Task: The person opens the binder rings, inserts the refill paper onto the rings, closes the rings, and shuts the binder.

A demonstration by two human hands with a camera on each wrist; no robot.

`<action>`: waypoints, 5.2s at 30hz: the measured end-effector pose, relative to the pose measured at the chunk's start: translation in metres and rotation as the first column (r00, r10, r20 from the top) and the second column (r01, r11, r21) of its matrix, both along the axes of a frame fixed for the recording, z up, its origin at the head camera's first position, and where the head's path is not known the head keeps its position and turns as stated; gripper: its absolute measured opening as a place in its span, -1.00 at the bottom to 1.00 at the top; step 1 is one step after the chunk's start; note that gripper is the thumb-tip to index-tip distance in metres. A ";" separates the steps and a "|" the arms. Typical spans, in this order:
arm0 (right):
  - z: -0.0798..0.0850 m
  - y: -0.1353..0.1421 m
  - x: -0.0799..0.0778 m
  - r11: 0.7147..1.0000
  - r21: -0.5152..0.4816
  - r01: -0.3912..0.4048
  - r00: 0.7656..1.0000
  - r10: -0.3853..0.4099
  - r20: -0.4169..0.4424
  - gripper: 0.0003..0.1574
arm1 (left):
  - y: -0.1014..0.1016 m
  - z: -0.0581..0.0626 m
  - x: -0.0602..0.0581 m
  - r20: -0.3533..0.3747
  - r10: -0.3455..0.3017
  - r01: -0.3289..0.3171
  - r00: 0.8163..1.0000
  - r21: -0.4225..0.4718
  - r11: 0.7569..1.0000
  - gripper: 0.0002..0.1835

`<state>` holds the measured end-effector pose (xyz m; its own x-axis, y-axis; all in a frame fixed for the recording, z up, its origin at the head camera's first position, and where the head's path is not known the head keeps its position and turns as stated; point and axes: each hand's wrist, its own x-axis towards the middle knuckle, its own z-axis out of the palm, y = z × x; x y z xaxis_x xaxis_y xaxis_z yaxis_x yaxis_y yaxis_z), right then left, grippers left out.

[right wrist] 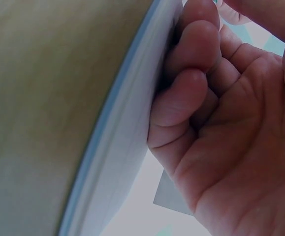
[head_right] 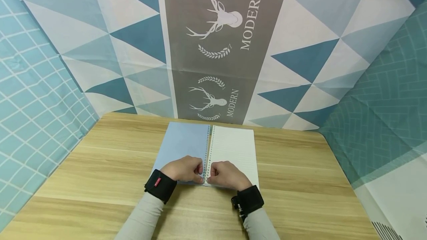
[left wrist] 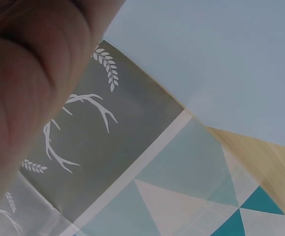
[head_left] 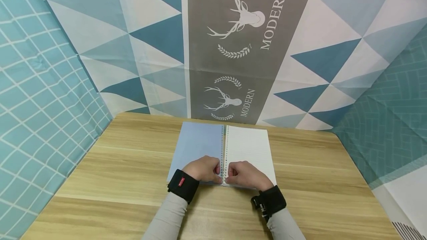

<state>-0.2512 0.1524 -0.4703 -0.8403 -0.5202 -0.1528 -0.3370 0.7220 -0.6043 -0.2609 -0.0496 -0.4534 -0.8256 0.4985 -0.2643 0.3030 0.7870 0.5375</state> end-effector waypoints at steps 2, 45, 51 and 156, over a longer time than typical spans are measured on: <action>0.000 0.000 0.000 1.000 -0.001 -0.001 1.000 0.001 -0.002 -0.75 | 0.000 0.000 0.000 0.000 0.002 -0.002 1.000 0.002 1.000 -0.70; -0.003 -0.012 -0.001 0.987 -0.005 0.158 0.982 -0.157 -0.100 -0.62 | 0.002 -0.010 -0.005 -0.117 0.042 -0.038 0.992 0.036 0.999 -0.69; -0.001 -0.013 0.000 0.983 -0.004 0.185 0.979 -0.185 -0.087 -0.62 | 0.004 -0.012 -0.006 -0.127 0.060 -0.058 0.990 0.020 0.998 -0.70; -0.006 -0.010 -0.007 0.983 0.009 0.182 0.983 -0.181 -0.035 -0.63 | 0.007 -0.010 -0.003 -0.155 0.076 -0.079 0.985 -0.015 0.997 -0.68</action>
<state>-0.2579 0.1423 -0.4767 -0.9253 -0.3568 -0.1286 -0.2196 0.7804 -0.5855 -0.2637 -0.0422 -0.4631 -0.8932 0.4273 -0.1401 0.3190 0.8217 0.4722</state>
